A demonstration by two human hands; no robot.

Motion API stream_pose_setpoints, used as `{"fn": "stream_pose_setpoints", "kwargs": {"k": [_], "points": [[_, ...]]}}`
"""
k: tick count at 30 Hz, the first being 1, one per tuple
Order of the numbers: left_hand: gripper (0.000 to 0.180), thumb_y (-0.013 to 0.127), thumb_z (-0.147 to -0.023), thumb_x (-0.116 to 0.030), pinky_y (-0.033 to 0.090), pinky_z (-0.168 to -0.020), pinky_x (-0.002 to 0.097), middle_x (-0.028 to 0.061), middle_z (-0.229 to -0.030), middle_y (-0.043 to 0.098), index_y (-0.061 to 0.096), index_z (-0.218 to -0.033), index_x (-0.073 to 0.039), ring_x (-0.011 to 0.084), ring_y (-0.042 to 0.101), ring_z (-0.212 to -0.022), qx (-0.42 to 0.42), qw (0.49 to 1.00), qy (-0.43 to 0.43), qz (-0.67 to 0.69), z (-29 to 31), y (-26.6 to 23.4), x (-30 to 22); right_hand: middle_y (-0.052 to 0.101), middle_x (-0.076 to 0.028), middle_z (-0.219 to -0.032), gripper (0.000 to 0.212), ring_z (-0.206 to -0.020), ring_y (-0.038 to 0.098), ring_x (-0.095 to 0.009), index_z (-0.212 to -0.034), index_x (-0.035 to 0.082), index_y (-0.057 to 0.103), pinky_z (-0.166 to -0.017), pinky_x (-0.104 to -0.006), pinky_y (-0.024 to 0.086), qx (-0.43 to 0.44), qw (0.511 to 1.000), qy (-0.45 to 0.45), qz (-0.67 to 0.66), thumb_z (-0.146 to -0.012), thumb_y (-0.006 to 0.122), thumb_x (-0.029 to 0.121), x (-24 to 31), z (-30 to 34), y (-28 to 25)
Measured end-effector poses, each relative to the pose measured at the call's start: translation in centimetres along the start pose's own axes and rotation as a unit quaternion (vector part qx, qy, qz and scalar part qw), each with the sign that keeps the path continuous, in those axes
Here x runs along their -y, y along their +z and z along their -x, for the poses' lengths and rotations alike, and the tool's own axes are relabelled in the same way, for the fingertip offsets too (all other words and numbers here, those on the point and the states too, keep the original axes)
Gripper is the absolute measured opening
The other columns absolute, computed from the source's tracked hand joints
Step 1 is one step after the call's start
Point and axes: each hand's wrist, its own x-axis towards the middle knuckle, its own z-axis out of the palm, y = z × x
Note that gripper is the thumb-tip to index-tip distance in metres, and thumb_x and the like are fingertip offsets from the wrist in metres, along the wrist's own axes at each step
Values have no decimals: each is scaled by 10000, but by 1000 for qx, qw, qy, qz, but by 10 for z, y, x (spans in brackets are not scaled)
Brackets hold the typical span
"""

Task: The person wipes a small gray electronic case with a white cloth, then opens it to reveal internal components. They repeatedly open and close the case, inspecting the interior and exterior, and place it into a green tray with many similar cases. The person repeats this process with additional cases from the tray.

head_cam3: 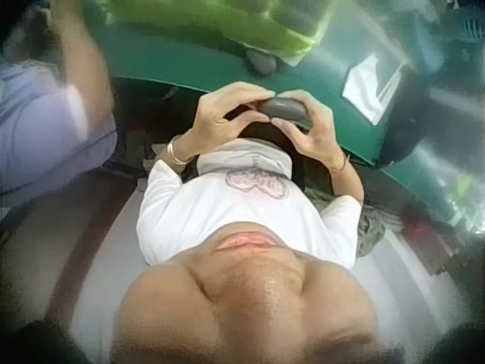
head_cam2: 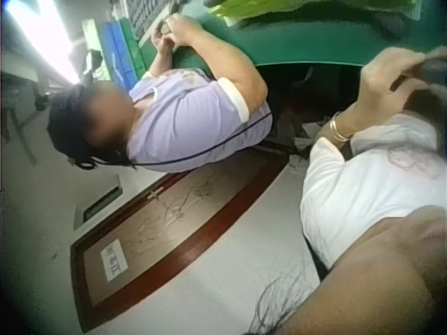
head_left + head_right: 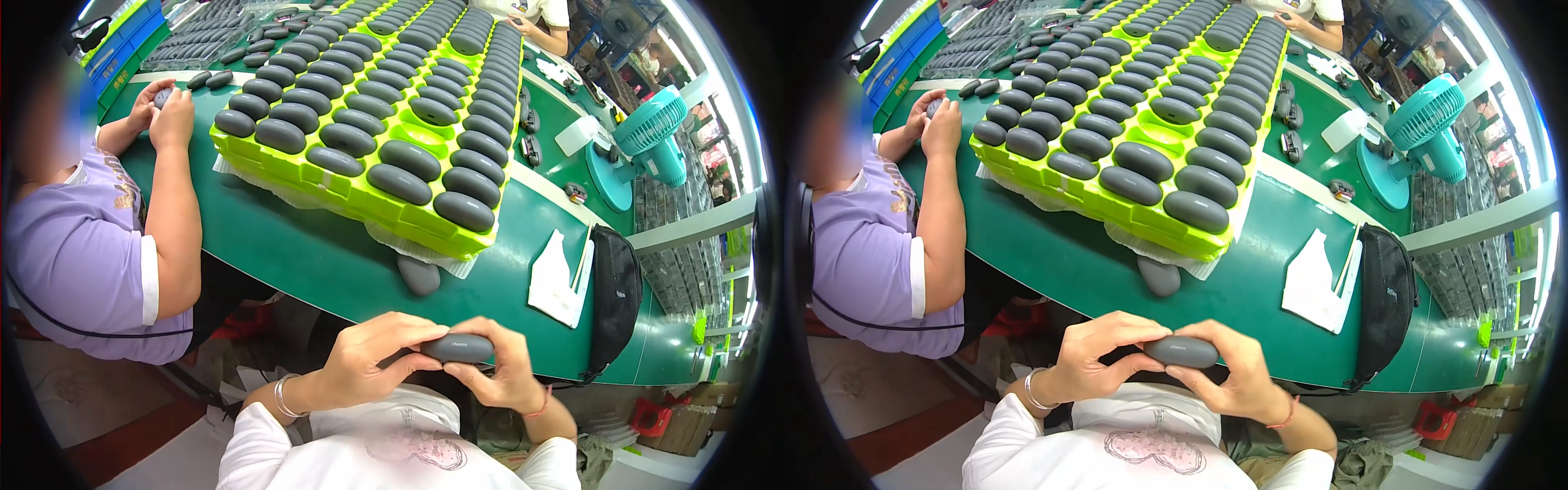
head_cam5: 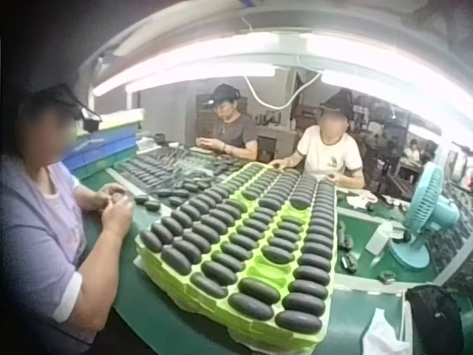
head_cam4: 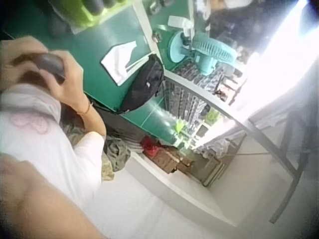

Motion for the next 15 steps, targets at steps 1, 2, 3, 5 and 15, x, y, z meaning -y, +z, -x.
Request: {"fn": "stream_pose_setpoints", "kwargs": {"k": [1, 2, 3, 5, 15], "points": [[402, 779, -723, -6, 575, -728, 285, 137, -1012, 679, 640, -1100, 12, 208, 663, -853, -9, 1000, -15, -6, -5, -3, -1, 657, -145, -931, 338, -810, 664, -244, -1027, -11, 607, -712, -304, 514, 12, 999, -14, 38, -737, 762, 70, 7, -11, -7], [382, 770, -742, -19, 572, -720, 278, 152, -1045, 664, 640, -1099, 12, 215, 661, -870, -44, 999, -16, -2, -10, -5, -2, 654, -144, -927, 338, -821, 661, -247, -1026, -10, 607, -719, -313, 511, 25, 996, -28, 76, -733, 760, 62, 13, -23, -14], [387, 759, -759, -29, 570, -706, 288, 160, -1057, 653, 632, -1121, 16, 223, 651, -867, -92, 995, -6, -24, -12, -10, -1, 652, -142, -930, 341, -827, 655, -251, -1026, -9, 605, -727, -318, 506, 32, 995, -43, 90, -730, 759, 60, 19, -38, -22], [369, 739, -792, -41, 567, -688, 287, 173, -1093, 628, 624, -1137, 24, 224, 635, -868, -151, 986, 21, -66, -14, -18, 3, 651, -137, -930, 337, -832, 645, -251, -1030, -5, 602, -741, -323, 494, 0, 992, -79, 99, -736, 751, 66, 22, -68, -37], [270, 658, -805, 72, 558, -677, 263, 154, -1055, 635, 653, -1067, 6, 202, 638, -852, -158, 984, -39, -75, -1, -28, 19, 673, -183, -897, 287, -791, 639, -317, -1034, 8, 628, -733, -371, 491, -83, 955, -107, 262, -810, 690, 176, -19, -203, -40]]}}
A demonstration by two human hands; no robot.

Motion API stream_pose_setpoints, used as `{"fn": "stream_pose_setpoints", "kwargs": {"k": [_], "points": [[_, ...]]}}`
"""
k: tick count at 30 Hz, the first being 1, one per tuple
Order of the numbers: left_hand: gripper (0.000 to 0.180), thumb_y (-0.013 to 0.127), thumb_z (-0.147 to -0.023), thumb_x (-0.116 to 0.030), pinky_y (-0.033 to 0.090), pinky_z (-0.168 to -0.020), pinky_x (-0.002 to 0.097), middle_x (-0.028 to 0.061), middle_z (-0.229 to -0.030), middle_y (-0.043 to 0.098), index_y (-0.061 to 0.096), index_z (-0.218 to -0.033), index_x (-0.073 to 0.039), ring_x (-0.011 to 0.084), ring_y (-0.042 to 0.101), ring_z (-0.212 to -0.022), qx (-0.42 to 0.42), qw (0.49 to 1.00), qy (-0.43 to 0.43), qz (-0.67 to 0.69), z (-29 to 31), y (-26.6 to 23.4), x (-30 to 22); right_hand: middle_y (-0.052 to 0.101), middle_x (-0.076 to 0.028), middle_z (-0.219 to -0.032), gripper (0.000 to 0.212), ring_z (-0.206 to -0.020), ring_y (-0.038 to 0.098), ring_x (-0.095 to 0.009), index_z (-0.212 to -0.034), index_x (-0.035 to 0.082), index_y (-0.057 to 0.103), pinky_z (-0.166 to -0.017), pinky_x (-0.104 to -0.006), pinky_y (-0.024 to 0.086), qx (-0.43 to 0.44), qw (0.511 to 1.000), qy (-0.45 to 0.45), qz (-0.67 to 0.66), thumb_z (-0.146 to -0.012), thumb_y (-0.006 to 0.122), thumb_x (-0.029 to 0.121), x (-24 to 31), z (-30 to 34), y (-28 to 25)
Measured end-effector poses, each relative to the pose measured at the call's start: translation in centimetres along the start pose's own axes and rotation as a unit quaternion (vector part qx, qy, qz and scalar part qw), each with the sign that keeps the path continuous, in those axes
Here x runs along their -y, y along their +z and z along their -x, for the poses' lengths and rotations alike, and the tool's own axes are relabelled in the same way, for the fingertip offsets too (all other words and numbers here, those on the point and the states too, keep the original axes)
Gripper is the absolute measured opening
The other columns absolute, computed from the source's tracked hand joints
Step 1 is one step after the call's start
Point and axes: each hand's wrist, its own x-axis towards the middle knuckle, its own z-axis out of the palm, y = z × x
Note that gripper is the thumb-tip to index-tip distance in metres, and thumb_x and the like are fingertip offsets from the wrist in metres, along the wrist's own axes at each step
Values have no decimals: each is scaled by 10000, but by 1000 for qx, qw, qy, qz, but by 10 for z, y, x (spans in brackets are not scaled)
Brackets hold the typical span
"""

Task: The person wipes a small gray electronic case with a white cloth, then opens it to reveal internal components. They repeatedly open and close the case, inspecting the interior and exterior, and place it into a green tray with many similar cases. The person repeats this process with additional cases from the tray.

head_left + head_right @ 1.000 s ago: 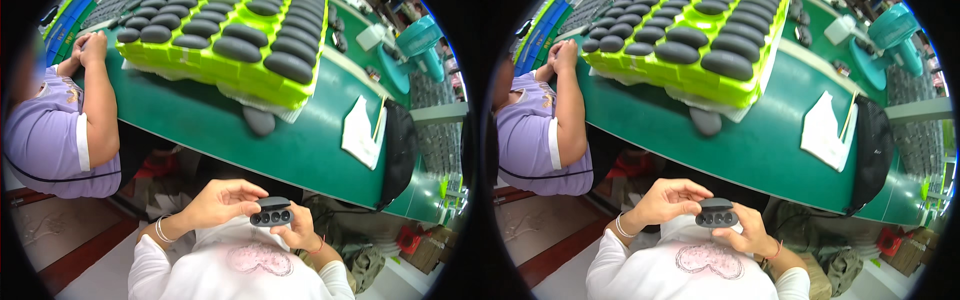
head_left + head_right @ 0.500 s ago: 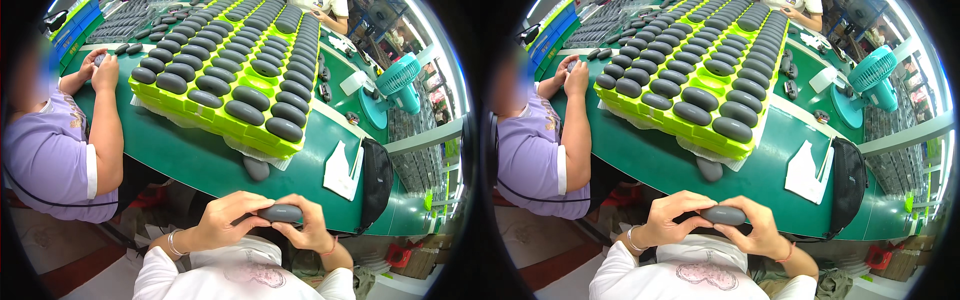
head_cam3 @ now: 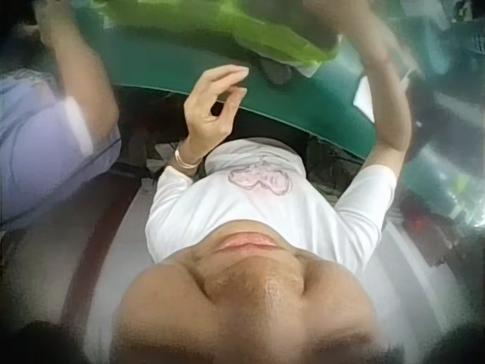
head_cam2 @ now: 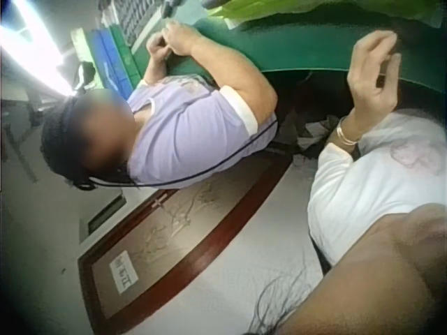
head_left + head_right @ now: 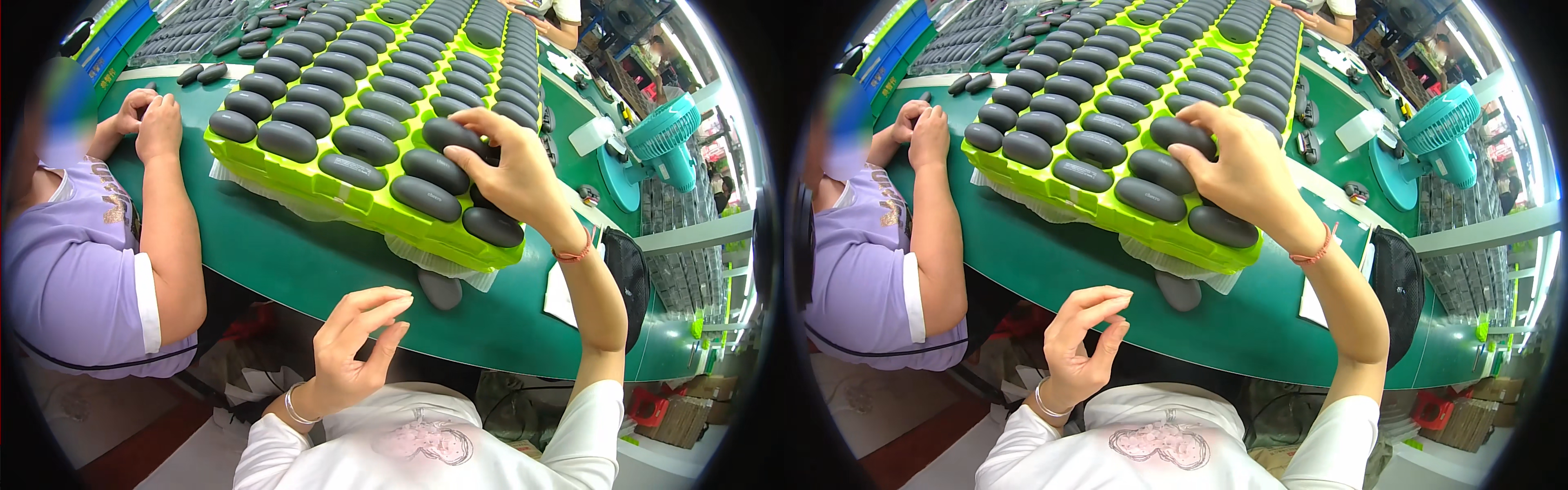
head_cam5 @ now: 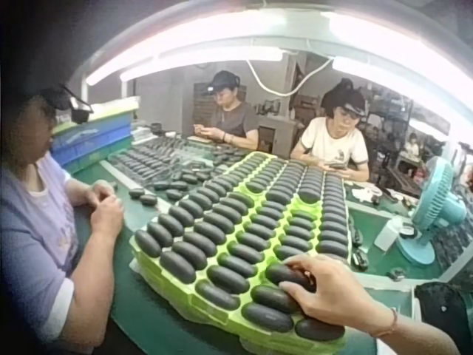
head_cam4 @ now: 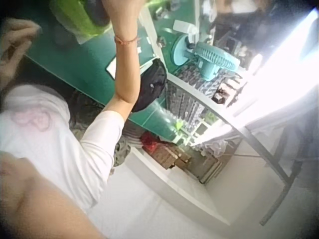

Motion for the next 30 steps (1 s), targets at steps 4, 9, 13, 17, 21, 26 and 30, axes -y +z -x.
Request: {"fn": "stream_pose_setpoints", "kwargs": {"k": [4, 9, 13, 17, 21, 26, 30], "points": [[266, 655, -805, 79, 550, -693, 265, 150, -1058, 637, 656, -1061, 5, 205, 643, -847, -8, 1000, -19, 12, 1, -3, 5, 678, -178, -904, 252, -776, 633, -323, -1004, -7, 652, -746, -384, 487, 37, 999, -9, 11, -830, 673, 173, 1, -4, 1], [186, 623, -845, 48, 540, -666, 259, 150, -930, 663, 655, -1025, 19, 174, 653, -762, 0, 1000, -21, -4, -1, 0, 6, 685, -176, -867, 187, -745, 641, -306, -986, -25, 667, -700, -356, 490, -22, 996, -82, -38, -849, 651, 101, -10, -3, -2], [166, 604, -858, 57, 532, -606, 246, 117, -757, 666, 663, -1007, 17, 161, 653, -660, 40, 998, -48, -21, 3, -13, 2, 704, -148, -917, 182, -793, 666, -204, -1028, -13, 669, -705, -300, 493, -103, 992, -54, -43, -866, 635, 63, -33, 9, -38], [214, 652, -809, 64, 470, -537, 257, 75, -731, 686, 671, -1012, -4, 172, 617, -602, 28, 997, 17, -69, -18, -16, -9, 702, -124, -935, 261, -828, 669, -184, -1076, -3, 652, -723, -316, 500, -125, 986, 105, 34, -880, 636, 169, -110, 33, -68], [191, 646, -800, 78, 477, -539, 244, 86, -691, 673, 673, -976, 8, 164, 629, -596, 94, 991, 68, -60, -24, 4, -25, 680, -167, -906, 542, -839, 661, -290, -1046, -24, 645, -754, -374, 503, -105, 941, 262, 187, -818, 662, 467, -190, 40, -59], [210, 647, -780, 83, 482, -549, 243, 79, -706, 686, 676, -973, 6, 170, 631, -579, 112, 991, 69, -11, -2, 34, -28, 668, -194, -942, 516, -860, 652, -288, -1025, -18, 636, -771, -371, 494, -14, 924, 372, 88, -763, 711, 420, -220, 30, -45], [269, 672, -772, 90, 498, -548, 260, 93, -718, 677, 673, -1030, 13, 182, 636, -602, 122, 992, 33, 14, 2, 44, -29, 651, -149, -912, 399, -839, 633, -257, -1034, 8, 632, -794, -345, 490, -134, 964, 228, 37, -720, 770, 213, -200, 65, -63]]}}
